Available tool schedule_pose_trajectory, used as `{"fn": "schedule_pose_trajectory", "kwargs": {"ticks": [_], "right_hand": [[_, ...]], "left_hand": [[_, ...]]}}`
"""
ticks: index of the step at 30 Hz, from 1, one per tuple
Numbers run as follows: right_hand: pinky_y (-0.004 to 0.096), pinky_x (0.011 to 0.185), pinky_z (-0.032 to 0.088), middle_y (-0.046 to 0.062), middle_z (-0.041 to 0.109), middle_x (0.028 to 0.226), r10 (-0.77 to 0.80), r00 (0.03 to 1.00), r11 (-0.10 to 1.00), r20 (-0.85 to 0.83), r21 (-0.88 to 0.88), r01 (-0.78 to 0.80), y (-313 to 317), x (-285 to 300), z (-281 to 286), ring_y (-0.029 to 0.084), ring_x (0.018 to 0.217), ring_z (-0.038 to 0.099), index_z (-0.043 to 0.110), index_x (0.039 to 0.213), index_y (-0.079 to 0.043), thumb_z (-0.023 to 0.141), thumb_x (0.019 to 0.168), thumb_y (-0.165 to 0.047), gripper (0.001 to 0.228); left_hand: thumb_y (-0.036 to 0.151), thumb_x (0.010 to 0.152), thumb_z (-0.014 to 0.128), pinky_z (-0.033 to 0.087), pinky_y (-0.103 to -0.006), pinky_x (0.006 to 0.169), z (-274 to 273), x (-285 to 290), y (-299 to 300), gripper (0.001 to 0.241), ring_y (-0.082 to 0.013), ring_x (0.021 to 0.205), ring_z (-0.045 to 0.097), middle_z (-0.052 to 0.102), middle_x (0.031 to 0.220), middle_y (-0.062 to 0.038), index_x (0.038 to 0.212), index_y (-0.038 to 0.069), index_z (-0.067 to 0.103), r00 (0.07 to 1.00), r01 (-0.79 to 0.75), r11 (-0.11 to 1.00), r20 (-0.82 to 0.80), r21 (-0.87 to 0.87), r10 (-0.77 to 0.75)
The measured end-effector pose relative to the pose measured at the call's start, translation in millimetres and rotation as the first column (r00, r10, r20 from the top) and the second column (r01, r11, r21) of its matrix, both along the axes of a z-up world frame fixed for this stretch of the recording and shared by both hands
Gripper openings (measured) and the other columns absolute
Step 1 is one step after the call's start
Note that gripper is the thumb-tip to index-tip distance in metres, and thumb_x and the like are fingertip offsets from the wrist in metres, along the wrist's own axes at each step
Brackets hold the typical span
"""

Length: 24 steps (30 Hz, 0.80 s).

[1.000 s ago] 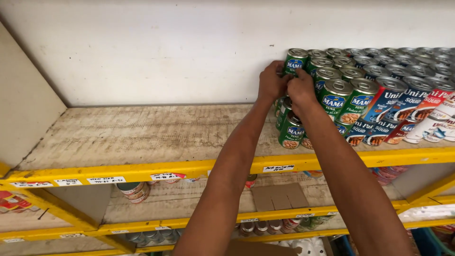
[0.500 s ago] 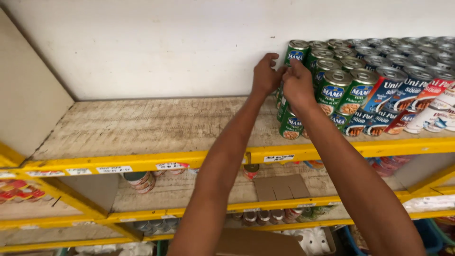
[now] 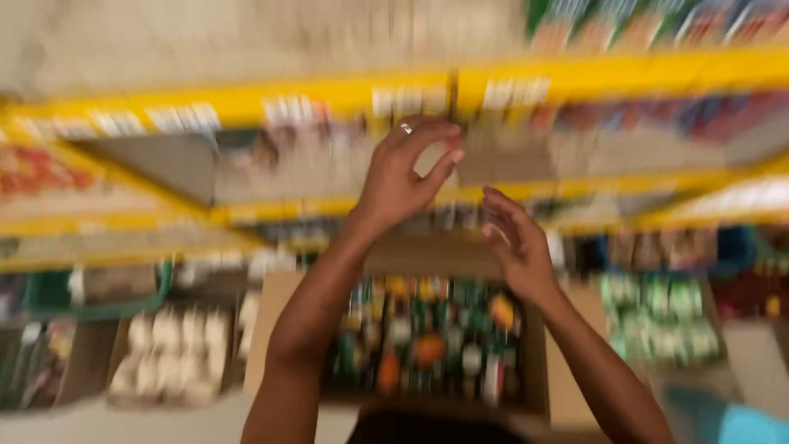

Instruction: Stocking canned goods from a cardboard box onto grocery store shelves.

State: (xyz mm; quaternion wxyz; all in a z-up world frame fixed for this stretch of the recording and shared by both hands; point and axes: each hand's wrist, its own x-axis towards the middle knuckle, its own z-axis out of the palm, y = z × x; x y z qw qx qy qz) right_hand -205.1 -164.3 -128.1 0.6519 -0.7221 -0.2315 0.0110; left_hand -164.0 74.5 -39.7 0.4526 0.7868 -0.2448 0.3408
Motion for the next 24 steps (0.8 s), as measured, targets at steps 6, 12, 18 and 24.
{"fn": "schedule_pose_trajectory", "kwargs": {"ticks": [6, 12, 18, 24], "right_hand": [[0.032, 0.106, 0.051, 0.007, 0.066, 0.134, -0.055, 0.927, 0.998, -0.372, -0.029, 0.047, -23, -68, -199, 0.017, 0.126, 0.062, 0.056, 0.139, -0.004, 0.062, 0.102, -0.011, 0.038], [0.031, 0.090, 0.055, 0.007, 0.073, 0.113, -0.064, 0.845, 0.985, -0.532, -0.167, -0.031, -30, -133, -369, 0.015, 0.103, 0.067, 0.064, 0.130, -0.003, 0.067, 0.098, -0.011, 0.032], [0.031, 0.092, 0.055, 0.008, 0.074, 0.118, -0.006, 0.820, 0.977, -0.572, -0.178, -0.117, -20, -180, -428, 0.017, 0.105, 0.068, 0.065, 0.127, 0.000, 0.066, 0.100, -0.012, 0.030], [0.031, 0.090, 0.058, 0.008, 0.073, 0.113, 0.049, 0.829, 0.982, -0.557, -0.126, -0.143, 5, -193, -435, 0.015, 0.102, 0.071, 0.057, 0.131, -0.001, 0.063, 0.090, -0.004, 0.041]], "left_hand": [[0.017, 0.095, 0.074, 0.057, -0.0425, 0.093, -179, -76, 8, 0.023, -0.0352, 0.109, 0.070, 0.073, 0.116, -0.015, 0.114, 0.005, 0.071, 0.924, -0.005, 1.000, -0.383, 0.013, 0.009], [0.020, 0.093, 0.070, 0.058, -0.0442, 0.076, -312, -153, 9, 0.019, -0.0358, 0.087, 0.073, 0.075, 0.092, -0.016, 0.109, 0.009, 0.073, 0.588, -0.028, 0.985, -0.794, 0.173, 0.156], [0.024, 0.085, 0.076, 0.058, -0.0433, 0.074, -428, -203, 29, 0.019, -0.0327, 0.082, 0.074, 0.075, 0.085, -0.013, 0.095, 0.009, 0.073, 0.330, -0.159, 0.956, -0.899, 0.247, 0.288], [0.019, 0.086, 0.077, 0.060, -0.0385, 0.069, -551, -219, 56, 0.010, -0.0291, 0.078, 0.074, 0.074, 0.084, -0.013, 0.085, 0.010, 0.073, 0.699, -0.456, 0.885, -0.578, 0.095, 0.422]]}}
